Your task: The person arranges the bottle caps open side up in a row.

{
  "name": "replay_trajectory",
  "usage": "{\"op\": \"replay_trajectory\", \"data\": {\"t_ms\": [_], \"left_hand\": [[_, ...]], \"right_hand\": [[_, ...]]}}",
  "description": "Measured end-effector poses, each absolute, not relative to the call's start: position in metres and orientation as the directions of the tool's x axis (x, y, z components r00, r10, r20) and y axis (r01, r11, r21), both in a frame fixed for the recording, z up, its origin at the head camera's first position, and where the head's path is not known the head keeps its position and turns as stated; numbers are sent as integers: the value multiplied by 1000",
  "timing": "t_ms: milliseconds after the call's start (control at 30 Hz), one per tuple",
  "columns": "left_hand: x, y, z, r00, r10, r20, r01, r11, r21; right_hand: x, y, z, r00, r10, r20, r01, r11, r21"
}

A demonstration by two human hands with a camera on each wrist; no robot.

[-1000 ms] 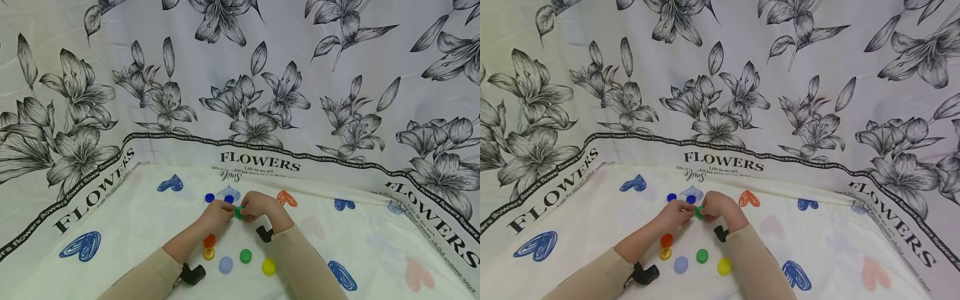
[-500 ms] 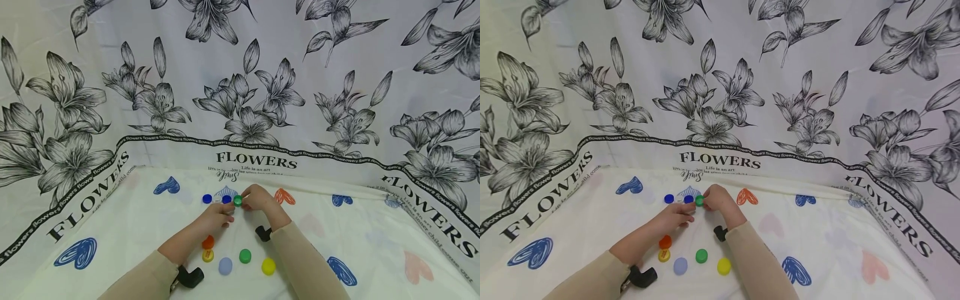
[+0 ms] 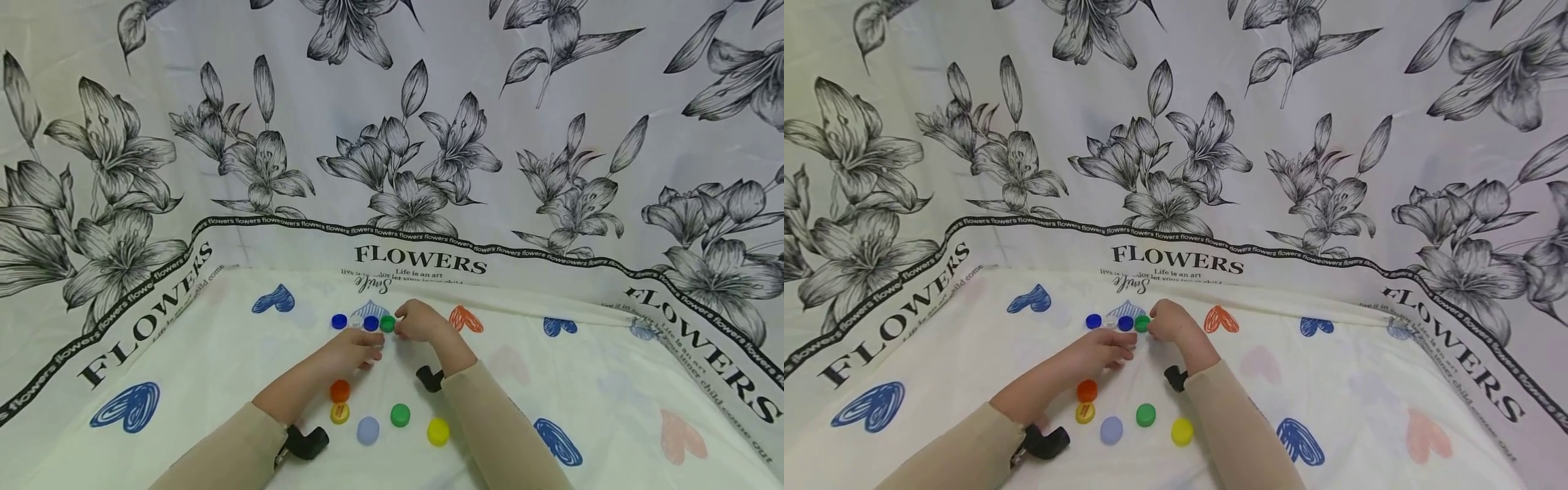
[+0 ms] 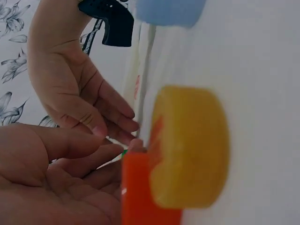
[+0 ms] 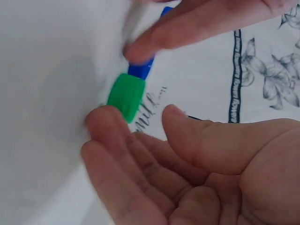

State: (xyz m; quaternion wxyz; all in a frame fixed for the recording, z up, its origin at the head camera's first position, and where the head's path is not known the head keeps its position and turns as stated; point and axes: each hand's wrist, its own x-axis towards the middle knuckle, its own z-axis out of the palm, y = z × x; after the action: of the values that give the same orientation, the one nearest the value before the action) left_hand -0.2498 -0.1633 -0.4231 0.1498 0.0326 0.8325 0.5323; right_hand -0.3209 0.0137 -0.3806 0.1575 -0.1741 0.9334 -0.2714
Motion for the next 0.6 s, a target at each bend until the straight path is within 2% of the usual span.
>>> {"op": "replay_trajectory", "data": {"t_ms": [133,233,367,433,500,600], "left_hand": [[-246,-180,-408,-942,263,-209,-25,567,823],[-240,-192,-395,-931,275,-240,31,714,699],[-227,-197,-381,-894,258,-366,54,873,484],[-223,-197,-379,-872,261,-415,69,903,423],[-220,-195,-379,-858,265,-440,77,914,399],[-222,-191,-382,-873,286,-394,98,895,435]], "right_hand": [[-313,13,-373,-892,-414,-184,-281,824,-492],[-306,10,-368,-877,-438,-199,-308,829,-466],[-297,7,-364,-846,-472,-248,-341,836,-430],[-294,7,-365,-825,-487,-288,-360,845,-397],[-292,6,-368,-798,-503,-330,-381,847,-371],[-289,4,-372,-762,-522,-383,-400,845,-356]]}}
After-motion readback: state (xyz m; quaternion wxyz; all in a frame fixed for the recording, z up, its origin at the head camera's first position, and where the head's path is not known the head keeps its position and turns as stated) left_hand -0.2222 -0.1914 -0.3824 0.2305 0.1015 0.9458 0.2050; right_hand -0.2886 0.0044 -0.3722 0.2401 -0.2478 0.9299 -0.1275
